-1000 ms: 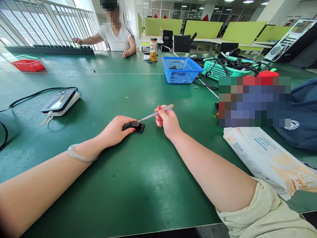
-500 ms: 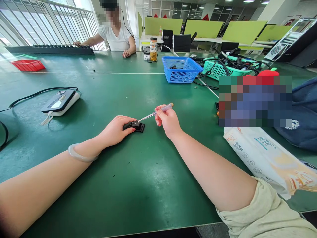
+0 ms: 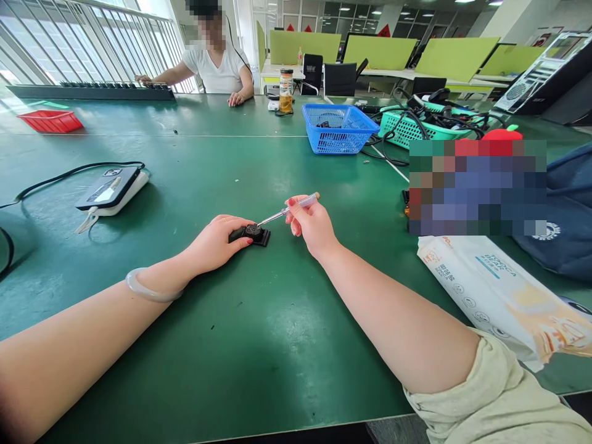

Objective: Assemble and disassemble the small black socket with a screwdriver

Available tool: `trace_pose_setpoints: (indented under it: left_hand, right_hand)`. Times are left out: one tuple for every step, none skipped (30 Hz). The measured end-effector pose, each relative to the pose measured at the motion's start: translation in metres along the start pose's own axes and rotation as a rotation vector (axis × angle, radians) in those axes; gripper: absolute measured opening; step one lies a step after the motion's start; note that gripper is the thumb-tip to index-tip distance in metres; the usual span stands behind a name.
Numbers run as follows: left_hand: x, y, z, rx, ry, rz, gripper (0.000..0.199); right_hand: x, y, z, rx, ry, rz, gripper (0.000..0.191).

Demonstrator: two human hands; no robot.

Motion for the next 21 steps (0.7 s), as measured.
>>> trace_pose_setpoints:
  left_hand:
    - [0.0, 0.0, 0.0004, 0.003, 0.002, -0.001, 0.039]
    - [0.0, 0.0001, 0.0005, 0.003, 0.002, -0.001, 0.039]
    - [0.0002, 0.0001, 0.0003, 0.0, 0.001, -0.002, 0.039]
    - [0.0004, 0.0, -0.0001, -0.004, 0.0, -0.003, 0.039]
    - [0.0006, 0.0, -0.0005, -0.009, -0.001, -0.003, 0.039]
    - [0.0006, -0.0001, -0.0008, -0.011, -0.002, -0.002, 0.039]
    - [0.0007, -0.0001, -0.001, -0.011, -0.002, -0.001, 0.039]
    - [0.0009, -0.0002, -0.001, -0.01, -0.001, -0.002, 0.039]
    - [0.0011, -0.0002, -0.0011, -0.01, -0.002, -0.002, 0.039]
    - [0.0013, -0.0003, -0.0013, -0.009, -0.004, -0.003, 0.039]
    - [0.0012, -0.0003, -0.0014, -0.008, -0.005, -0.001, 0.039]
    - [0.0011, -0.0002, -0.0014, -0.006, -0.004, 0.0, 0.039]
    - [0.0008, -0.0002, -0.0014, -0.003, -0.003, 0.003, 0.039]
    - [0.0006, -0.0001, -0.0013, -0.001, 0.0, 0.005, 0.038]
    - [0.0005, 0.0, -0.0013, -0.001, 0.003, 0.005, 0.038]
    - [0.0005, 0.0001, -0.0015, -0.002, 0.005, 0.004, 0.038]
    - [0.0006, 0.0001, -0.0016, -0.004, 0.005, 0.001, 0.039]
    - [0.0008, 0.0001, -0.0016, -0.006, 0.005, -0.001, 0.039]
    - [0.0009, 0.0001, -0.0014, -0.004, 0.005, -0.003, 0.039]
    - [0.001, 0.0001, -0.001, -0.001, 0.006, -0.003, 0.039]
    - [0.0008, 0.0001, -0.0008, 0.001, 0.005, -0.001, 0.039]
  right_hand:
    - [0.0, -0.0001, 0.0002, 0.001, 0.008, -0.003, 0.058]
    - [-0.0005, 0.0, 0.0005, 0.003, 0.015, -0.001, 0.058]
    - [-0.0013, 0.0003, 0.001, 0.005, 0.022, 0.004, 0.057]
    - [-0.0022, 0.0008, 0.0014, 0.005, 0.027, 0.009, 0.056]
    - [-0.0032, 0.0015, 0.0018, 0.004, 0.033, 0.016, 0.055]
    - [-0.0042, 0.0021, 0.0022, 0.004, 0.038, 0.023, 0.054]
    - [-0.0049, 0.0026, 0.0027, 0.005, 0.039, 0.029, 0.052]
    - [-0.0052, 0.003, 0.0033, 0.008, 0.037, 0.032, 0.051]
    - [-0.0051, 0.0033, 0.0039, 0.012, 0.032, 0.032, 0.05]
    - [-0.0045, 0.0033, 0.0045, 0.018, 0.024, 0.03, 0.049]
    - [-0.0037, 0.0032, 0.0052, 0.026, 0.015, 0.025, 0.049]
    - [-0.0027, 0.0029, 0.0057, 0.033, 0.006, 0.019, 0.049]
    - [-0.0018, 0.0025, 0.0059, 0.039, 0.0, 0.015, 0.049]
    - [-0.0011, 0.0021, 0.0059, 0.043, -0.003, 0.012, 0.049]
    - [-0.0006, 0.0017, 0.0056, 0.045, -0.003, 0.012, 0.049]
    - [-0.0006, 0.0014, 0.005, 0.044, 0.002, 0.015, 0.048]
    - [-0.0012, 0.0012, 0.0043, 0.042, 0.012, 0.023, 0.047]
    - [-0.0021, 0.0012, 0.0035, 0.04, 0.025, 0.034, 0.046]
    - [-0.0035, 0.0014, 0.0029, 0.039, 0.042, 0.049, 0.044]
    - [-0.0051, 0.0016, 0.0024, 0.038, 0.061, 0.063, 0.041]
    - [-0.0068, 0.0019, 0.0021, 0.038, 0.08, 0.079, 0.039]
Point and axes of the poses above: each hand's wrist, its own y-axis towards the middle knuckle, its own x-axis out of the palm, z = x × y, the point moved 10 cm from there along y, towards the middle knuckle, and after that the axes turned 4 degrees about z, right-handed, at the moved point
